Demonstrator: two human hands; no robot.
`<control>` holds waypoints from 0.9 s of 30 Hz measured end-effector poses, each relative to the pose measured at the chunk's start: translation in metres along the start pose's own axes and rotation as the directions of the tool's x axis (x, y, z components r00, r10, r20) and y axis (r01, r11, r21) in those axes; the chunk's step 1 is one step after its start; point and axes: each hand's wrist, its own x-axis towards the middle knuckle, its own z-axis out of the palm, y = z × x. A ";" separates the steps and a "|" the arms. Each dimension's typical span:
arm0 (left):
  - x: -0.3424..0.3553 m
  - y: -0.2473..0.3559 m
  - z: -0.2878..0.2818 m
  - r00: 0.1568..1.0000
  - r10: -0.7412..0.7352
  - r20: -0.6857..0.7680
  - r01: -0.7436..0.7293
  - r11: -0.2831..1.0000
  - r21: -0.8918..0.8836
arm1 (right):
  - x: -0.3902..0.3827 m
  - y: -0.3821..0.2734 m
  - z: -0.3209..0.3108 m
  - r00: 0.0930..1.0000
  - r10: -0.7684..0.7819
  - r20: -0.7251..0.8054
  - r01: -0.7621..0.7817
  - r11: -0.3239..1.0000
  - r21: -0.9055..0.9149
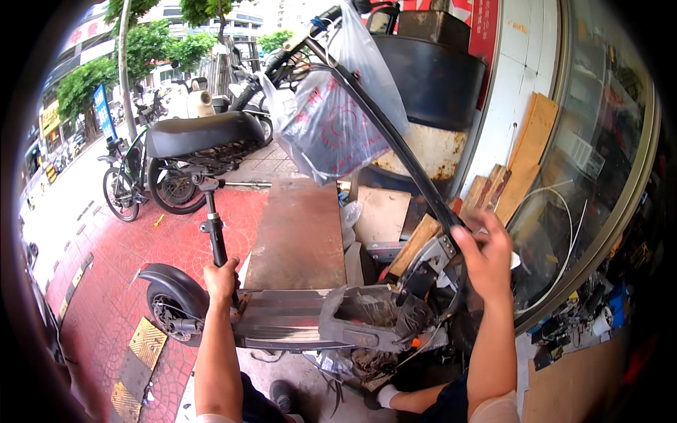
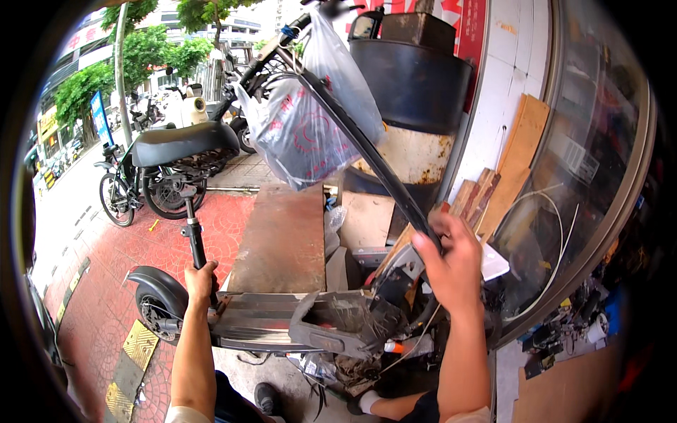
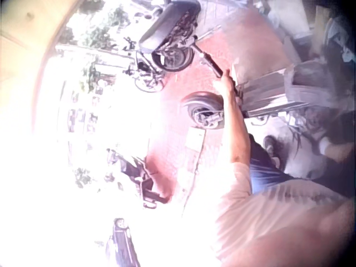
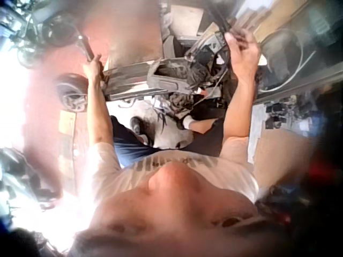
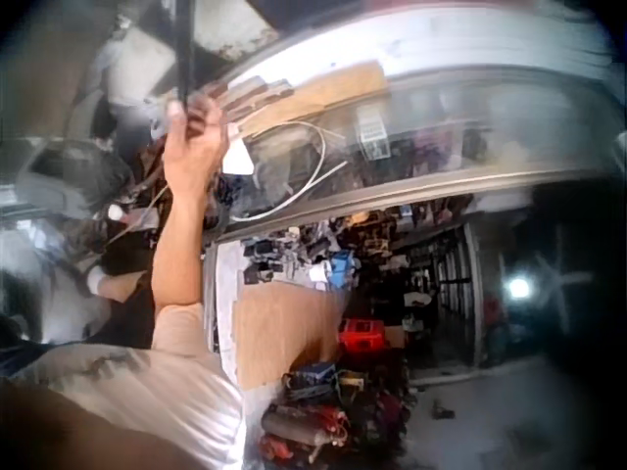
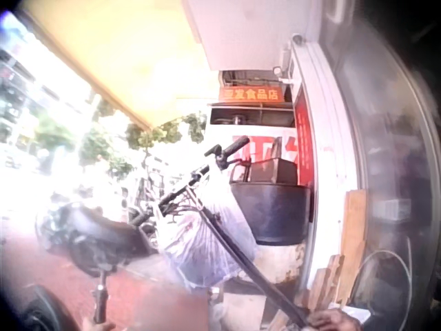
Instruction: The person connects wires and organizes cables inside the internal deck of an electric scooter, then handles the frame to check the handlebars.
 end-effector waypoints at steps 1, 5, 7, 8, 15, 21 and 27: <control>0.001 0.001 -0.006 1.000 -0.001 0.015 0.002 1.000 -0.017 | 0.024 0.000 0.013 0.998 -0.045 0.035 0.050 0.989 -0.139; 0.000 0.008 0.001 0.997 -0.011 0.081 0.015 0.999 -0.050 | 0.103 0.056 0.057 0.976 0.004 0.217 0.081 0.921 -0.381; 0.004 0.002 0.011 0.992 -0.025 0.125 0.031 0.999 -0.043 | 0.121 0.082 0.064 0.924 0.189 0.332 -0.071 0.939 -0.335; 0.006 0.002 0.006 0.991 -0.035 0.129 0.038 0.999 -0.023 | 0.122 0.082 0.074 0.870 0.293 0.397 -0.165 0.931 -0.326; 0.024 0.007 0.000 0.987 0.029 0.157 -0.028 1.000 -0.006 | 0.093 0.068 0.083 0.934 0.281 0.221 -0.158 0.879 -0.450; 0.057 0.011 0.030 0.940 0.055 0.336 -0.055 0.998 -0.010 | 0.064 0.041 0.062 0.941 0.332 0.070 -0.247 0.811 -0.531; 0.075 0.000 0.040 0.911 0.102 0.399 -0.098 0.995 -0.030 | 0.033 -0.013 0.069 0.933 0.353 -0.068 -0.317 0.717 -0.621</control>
